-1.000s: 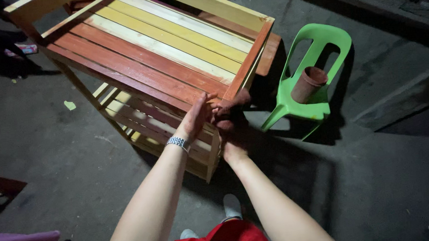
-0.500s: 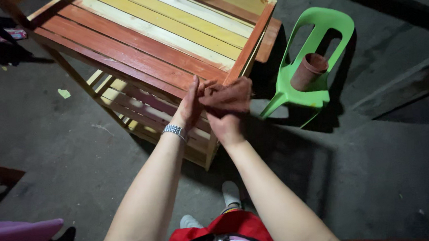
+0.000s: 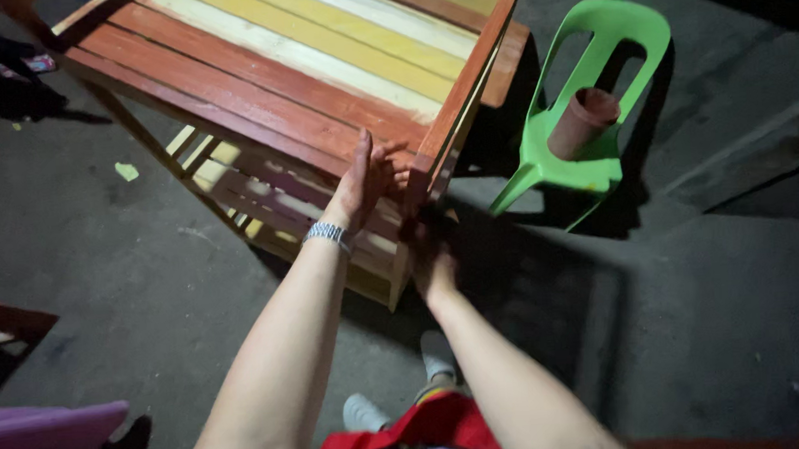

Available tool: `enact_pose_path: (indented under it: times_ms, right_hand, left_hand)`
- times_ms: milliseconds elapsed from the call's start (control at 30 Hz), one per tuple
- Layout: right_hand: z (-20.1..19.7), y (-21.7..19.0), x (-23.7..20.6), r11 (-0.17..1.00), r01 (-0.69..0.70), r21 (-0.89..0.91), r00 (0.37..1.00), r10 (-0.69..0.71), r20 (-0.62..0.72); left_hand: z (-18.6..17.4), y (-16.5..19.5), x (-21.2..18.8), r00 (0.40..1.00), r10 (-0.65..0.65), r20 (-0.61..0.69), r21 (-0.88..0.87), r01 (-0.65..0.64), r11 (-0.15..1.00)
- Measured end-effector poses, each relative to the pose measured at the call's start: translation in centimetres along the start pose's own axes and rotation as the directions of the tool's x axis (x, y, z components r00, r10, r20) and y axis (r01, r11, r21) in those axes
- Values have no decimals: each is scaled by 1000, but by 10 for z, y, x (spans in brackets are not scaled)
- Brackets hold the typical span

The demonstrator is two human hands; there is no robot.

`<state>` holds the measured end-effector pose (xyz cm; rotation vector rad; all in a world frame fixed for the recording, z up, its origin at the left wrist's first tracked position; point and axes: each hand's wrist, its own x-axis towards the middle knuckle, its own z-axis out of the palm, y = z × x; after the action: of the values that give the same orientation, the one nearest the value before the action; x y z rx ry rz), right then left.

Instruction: The person dips their hands into a pot of reddish-brown wood stain resting on a green plastic chair, then rubs the stain onto the slatted top and frame of a small wooden rack using a cloth and their hands, working around the piece to coat the bare wood.

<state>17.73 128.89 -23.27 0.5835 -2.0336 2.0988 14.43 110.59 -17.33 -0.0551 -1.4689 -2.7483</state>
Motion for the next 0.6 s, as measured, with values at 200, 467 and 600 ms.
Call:
enact_pose_path:
  times_ms: [200, 467, 600]
  right_hand:
    - [-9, -29, 10, 917, 202, -344, 969, -237, -63]
    - [34, -43, 59, 719, 433, -543, 878, -472, 74]
    - [13, 12, 32, 928, 231, -292, 972, -207, 111]
  left_hand:
    - [-6, -6, 0, 1000, -4, 7, -7, 4, 1000]
    - [-5, -8, -3, 999, -15, -33, -20, 14, 1000]
    - [-5, -7, 1, 1000, -7, -13, -15, 7, 1000]
